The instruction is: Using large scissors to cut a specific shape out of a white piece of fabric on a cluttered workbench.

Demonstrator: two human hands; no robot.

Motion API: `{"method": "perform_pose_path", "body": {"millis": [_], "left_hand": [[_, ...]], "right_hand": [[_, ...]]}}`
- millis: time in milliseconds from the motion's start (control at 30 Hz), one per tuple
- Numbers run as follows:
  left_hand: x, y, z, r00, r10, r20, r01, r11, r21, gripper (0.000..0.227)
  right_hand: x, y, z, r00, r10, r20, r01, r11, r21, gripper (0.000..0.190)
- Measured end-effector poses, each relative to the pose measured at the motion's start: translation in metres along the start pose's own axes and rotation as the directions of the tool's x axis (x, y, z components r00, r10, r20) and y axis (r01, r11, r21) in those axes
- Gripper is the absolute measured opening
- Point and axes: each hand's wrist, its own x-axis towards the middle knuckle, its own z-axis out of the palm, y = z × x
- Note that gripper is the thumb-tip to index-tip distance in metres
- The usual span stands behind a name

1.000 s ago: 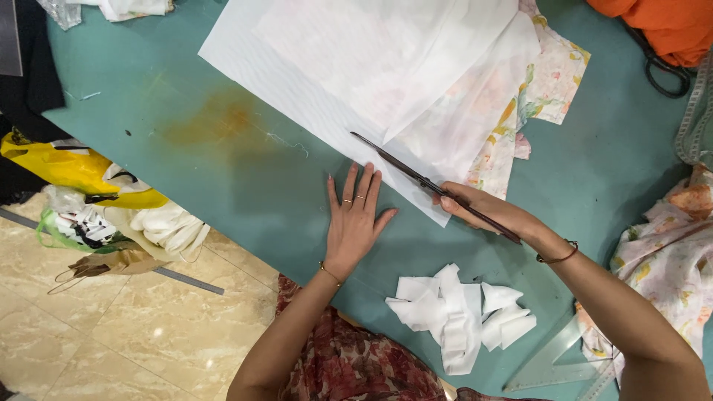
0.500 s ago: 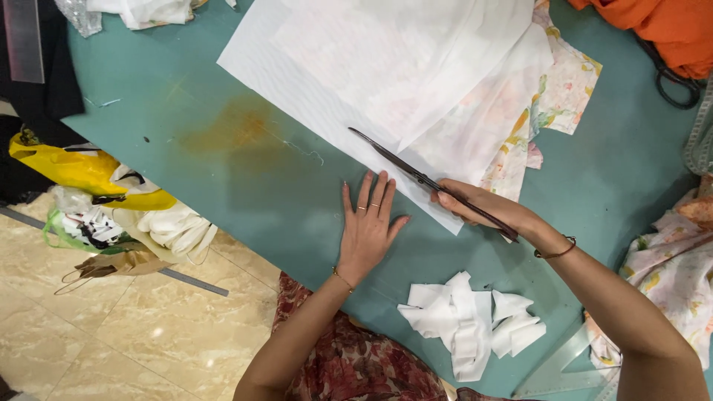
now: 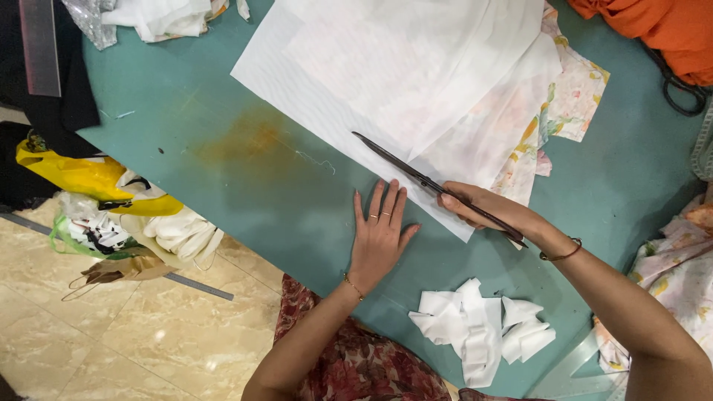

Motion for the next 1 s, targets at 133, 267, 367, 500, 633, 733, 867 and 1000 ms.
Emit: {"method": "perform_pose_path", "body": {"millis": [133, 267, 367, 500, 633, 733, 867, 1000], "left_hand": [[-0.001, -0.001, 0.004, 1.000, -0.002, -0.002, 0.002, 0.999, -0.041, 0.072], [-0.001, -0.002, 0.003, 1.000, -0.014, 0.028, 0.016, 0.999, -0.052, 0.071], [0.000, -0.002, 0.002, 0.998, -0.026, 0.051, 0.029, 0.997, -0.068, 0.070], [0.001, -0.002, 0.004, 0.995, -0.043, 0.089, 0.051, 0.995, -0.089, 0.072], [0.001, -0.002, 0.003, 0.995, -0.041, 0.094, 0.050, 0.995, -0.092, 0.072], [0.001, -0.002, 0.003, 0.994, -0.041, 0.103, 0.050, 0.995, -0.089, 0.072], [0.001, -0.003, 0.002, 0.993, -0.043, 0.110, 0.056, 0.992, -0.117, 0.073], [0.001, -0.004, 0.000, 0.993, -0.049, 0.108, 0.064, 0.989, -0.135, 0.074]], "right_hand": [[0.010, -0.012, 0.001, 1.000, -0.023, 0.001, 0.023, 0.998, -0.051, 0.057], [0.018, -0.029, 0.000, 1.000, -0.025, 0.009, 0.026, 0.994, -0.109, 0.060], [0.023, -0.031, 0.000, 0.999, -0.040, 0.016, 0.042, 0.992, -0.117, 0.059], [0.030, -0.028, 0.001, 0.999, -0.041, 0.017, 0.042, 0.994, -0.101, 0.059], [0.030, -0.032, -0.001, 1.000, -0.014, 0.010, 0.014, 0.998, -0.062, 0.059], [0.030, -0.039, 0.000, 1.000, -0.008, 0.019, 0.008, 1.000, -0.017, 0.059], [0.043, -0.044, 0.002, 0.999, -0.038, 0.011, 0.039, 0.998, -0.050, 0.060], [0.055, -0.051, 0.004, 0.998, -0.051, 0.026, 0.053, 0.995, -0.085, 0.064]]}}
